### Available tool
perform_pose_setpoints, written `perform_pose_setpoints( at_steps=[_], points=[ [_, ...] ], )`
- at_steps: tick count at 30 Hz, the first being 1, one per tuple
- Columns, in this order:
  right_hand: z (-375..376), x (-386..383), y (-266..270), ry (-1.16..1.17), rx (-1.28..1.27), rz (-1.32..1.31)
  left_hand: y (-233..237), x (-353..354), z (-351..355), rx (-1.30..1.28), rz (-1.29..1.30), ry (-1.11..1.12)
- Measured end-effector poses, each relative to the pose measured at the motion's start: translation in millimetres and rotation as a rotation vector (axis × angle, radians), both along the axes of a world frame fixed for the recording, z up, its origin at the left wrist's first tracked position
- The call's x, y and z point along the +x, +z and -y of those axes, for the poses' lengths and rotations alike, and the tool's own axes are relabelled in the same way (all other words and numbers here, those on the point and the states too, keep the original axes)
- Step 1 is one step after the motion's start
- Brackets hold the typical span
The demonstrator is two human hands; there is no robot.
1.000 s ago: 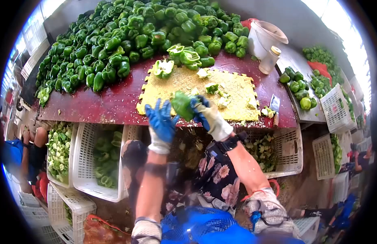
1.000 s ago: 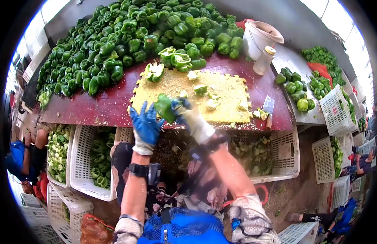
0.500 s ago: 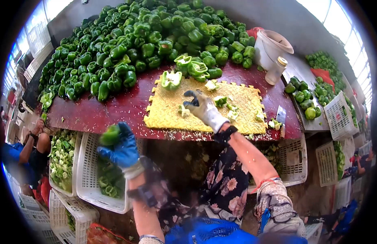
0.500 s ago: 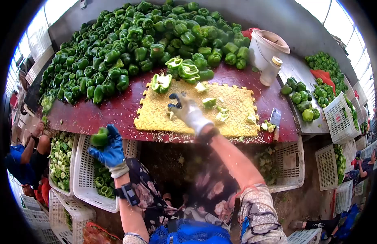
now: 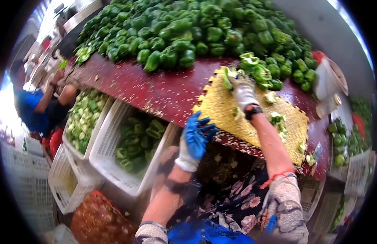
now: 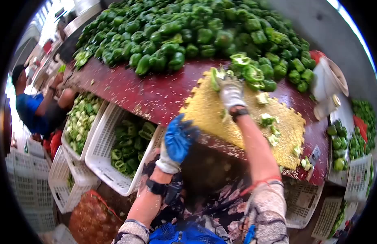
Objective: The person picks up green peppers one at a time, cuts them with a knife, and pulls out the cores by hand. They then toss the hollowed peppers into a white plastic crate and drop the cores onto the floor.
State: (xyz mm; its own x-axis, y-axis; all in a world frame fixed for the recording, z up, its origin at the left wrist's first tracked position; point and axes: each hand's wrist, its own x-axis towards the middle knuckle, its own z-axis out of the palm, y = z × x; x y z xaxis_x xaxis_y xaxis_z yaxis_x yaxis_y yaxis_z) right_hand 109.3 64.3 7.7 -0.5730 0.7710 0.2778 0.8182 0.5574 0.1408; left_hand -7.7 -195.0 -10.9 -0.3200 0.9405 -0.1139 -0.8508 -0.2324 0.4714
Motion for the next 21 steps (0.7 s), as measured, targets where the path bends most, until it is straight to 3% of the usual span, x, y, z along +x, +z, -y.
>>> perform_pose_setpoints(
  at_steps=[3,5,7,9,11,13,15,19,21],
  points=[
    [35,35,27,0.168,-0.205,0.042,-4,2,1,-0.043,-0.033,-0.055],
    [46,66,22,0.276,-0.214,0.065,-3,5,2,-0.099,-0.043,-0.056],
    [59,93,32,0.476,-0.120,-0.166,-9,11,1,-0.176,-0.048,-0.054],
    [74,104,41,0.420,-0.093,-0.334,-14,15,1,-0.210,-0.057,-0.042],
    [87,119,30,0.396,0.147,-0.627,-19,20,-1,-0.254,-0.091,-0.009],
    [95,121,24,0.299,-0.054,-0.802,-13,24,-2,-0.319,-0.131,-0.002],
    [125,107,52,-0.004,-0.423,-0.656,-13,30,-4,-0.350,-0.122,0.012],
    [147,84,93,-0.047,-0.557,-0.118,-16,39,-3,-0.362,-0.134,-0.008],
    [139,77,42,-0.099,-0.352,0.170,-20,42,-4,-0.363,-0.139,-0.014]
  ],
)
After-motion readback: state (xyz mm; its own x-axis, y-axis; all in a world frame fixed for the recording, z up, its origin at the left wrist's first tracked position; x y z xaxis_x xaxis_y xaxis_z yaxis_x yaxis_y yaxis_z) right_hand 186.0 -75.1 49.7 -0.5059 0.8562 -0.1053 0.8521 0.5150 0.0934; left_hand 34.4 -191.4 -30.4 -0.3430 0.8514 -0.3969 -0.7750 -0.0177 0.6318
